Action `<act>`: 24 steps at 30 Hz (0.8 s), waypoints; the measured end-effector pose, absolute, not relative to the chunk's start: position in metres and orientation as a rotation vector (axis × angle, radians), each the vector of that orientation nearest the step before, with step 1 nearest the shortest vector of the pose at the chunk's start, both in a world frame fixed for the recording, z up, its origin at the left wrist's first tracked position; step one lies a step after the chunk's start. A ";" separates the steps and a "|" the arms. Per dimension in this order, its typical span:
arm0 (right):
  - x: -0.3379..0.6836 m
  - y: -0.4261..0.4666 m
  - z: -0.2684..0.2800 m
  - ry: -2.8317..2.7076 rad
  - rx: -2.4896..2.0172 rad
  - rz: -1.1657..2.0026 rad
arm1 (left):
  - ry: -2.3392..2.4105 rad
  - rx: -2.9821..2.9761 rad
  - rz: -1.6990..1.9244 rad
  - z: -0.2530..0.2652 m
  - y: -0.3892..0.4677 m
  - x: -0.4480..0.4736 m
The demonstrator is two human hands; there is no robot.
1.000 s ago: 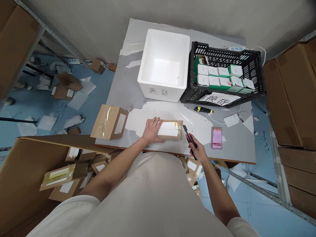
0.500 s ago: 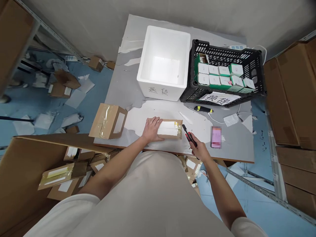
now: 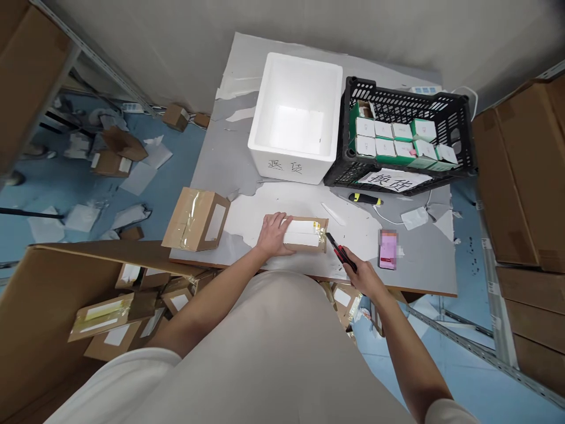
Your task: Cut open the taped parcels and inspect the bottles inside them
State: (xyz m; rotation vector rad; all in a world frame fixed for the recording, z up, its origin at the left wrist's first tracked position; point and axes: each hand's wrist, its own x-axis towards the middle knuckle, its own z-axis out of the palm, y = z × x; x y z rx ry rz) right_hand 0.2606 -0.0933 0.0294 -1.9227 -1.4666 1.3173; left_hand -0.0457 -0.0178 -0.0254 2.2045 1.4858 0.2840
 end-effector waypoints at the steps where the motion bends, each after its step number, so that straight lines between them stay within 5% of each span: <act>1: 0.261 -0.095 0.030 -1.446 -1.926 1.332 | 1.487 2.209 0.283 -0.026 -0.018 -0.046; 17: 0.280 -0.149 0.030 -1.605 -2.089 1.198 | 1.485 2.258 0.245 -0.028 -0.019 -0.047; 24: 0.275 -0.134 -0.003 -1.105 -2.052 1.066 | 1.594 2.218 0.382 -0.019 -0.029 -0.062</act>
